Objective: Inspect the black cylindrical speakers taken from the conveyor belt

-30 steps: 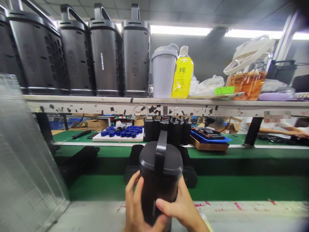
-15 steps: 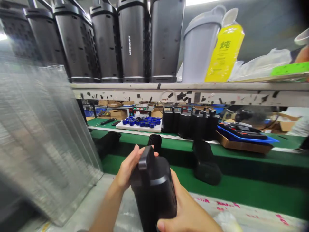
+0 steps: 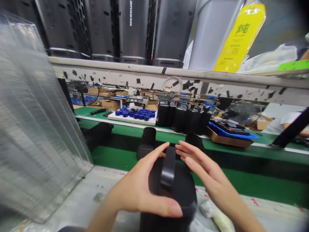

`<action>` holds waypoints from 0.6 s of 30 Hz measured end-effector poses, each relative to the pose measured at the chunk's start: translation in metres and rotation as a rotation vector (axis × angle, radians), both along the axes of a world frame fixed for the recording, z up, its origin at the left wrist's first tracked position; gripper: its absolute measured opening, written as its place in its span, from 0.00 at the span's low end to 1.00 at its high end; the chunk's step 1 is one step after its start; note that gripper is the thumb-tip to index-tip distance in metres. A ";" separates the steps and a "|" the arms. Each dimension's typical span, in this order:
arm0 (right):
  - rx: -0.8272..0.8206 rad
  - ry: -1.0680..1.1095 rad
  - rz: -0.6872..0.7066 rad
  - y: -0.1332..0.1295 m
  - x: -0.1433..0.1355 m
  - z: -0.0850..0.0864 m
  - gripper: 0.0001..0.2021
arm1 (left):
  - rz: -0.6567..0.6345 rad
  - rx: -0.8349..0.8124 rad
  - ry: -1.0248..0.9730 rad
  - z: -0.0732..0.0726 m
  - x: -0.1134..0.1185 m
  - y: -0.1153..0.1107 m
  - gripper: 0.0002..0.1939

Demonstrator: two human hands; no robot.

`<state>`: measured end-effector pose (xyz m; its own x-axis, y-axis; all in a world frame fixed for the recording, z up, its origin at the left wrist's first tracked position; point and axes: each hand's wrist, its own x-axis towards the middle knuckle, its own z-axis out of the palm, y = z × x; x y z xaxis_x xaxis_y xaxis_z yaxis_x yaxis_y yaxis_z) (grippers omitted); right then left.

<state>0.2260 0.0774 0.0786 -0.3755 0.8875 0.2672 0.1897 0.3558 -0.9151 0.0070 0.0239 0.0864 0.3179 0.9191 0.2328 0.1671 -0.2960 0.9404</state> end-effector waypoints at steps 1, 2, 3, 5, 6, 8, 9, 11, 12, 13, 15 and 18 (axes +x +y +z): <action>0.038 -0.103 0.032 -0.001 -0.001 0.015 0.29 | 0.000 0.004 0.014 0.002 0.006 -0.004 0.59; 0.087 -0.222 0.073 -0.002 -0.003 0.030 0.29 | 0.001 0.011 0.023 0.003 0.011 -0.007 0.59; 0.143 -0.345 0.118 -0.003 -0.004 0.041 0.29 | 0.003 0.018 0.029 0.003 0.015 -0.009 0.59; 0.255 -0.568 0.177 -0.001 -0.006 0.057 0.26 | 0.008 0.010 0.032 0.002 0.022 -0.011 0.57; 0.315 -0.658 0.177 0.002 -0.006 0.061 0.24 | 0.025 -0.002 0.022 0.001 0.025 -0.011 0.57; 0.391 -0.804 0.167 0.012 -0.006 0.064 0.21 | 0.121 -0.028 -0.017 -0.004 0.029 -0.008 0.58; 0.407 -0.867 0.166 0.018 -0.005 0.065 0.19 | 0.183 -0.038 -0.042 -0.007 0.031 -0.006 0.59; 0.419 -0.977 0.178 0.031 -0.004 0.069 0.15 | 0.253 -0.047 -0.061 -0.013 0.035 0.000 0.62; 0.399 -1.025 0.197 0.036 -0.003 0.072 0.12 | 0.242 -0.052 -0.058 -0.016 0.037 0.002 0.64; 0.365 -1.063 0.216 0.040 -0.002 0.076 0.11 | 0.207 -0.059 -0.047 -0.018 0.039 0.005 0.67; 0.284 -1.117 0.228 0.045 0.000 0.084 0.13 | 0.146 -0.070 -0.031 -0.020 0.043 0.009 0.72; 0.213 -1.137 0.253 0.045 0.002 0.092 0.16 | 0.156 -0.063 -0.021 -0.021 0.048 0.010 0.72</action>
<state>0.2280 0.1222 0.1711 -0.6516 0.7319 -0.1996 0.7585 0.6250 -0.1843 0.0551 0.0335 0.0655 0.1655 0.9700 0.1780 0.1864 -0.2080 0.9602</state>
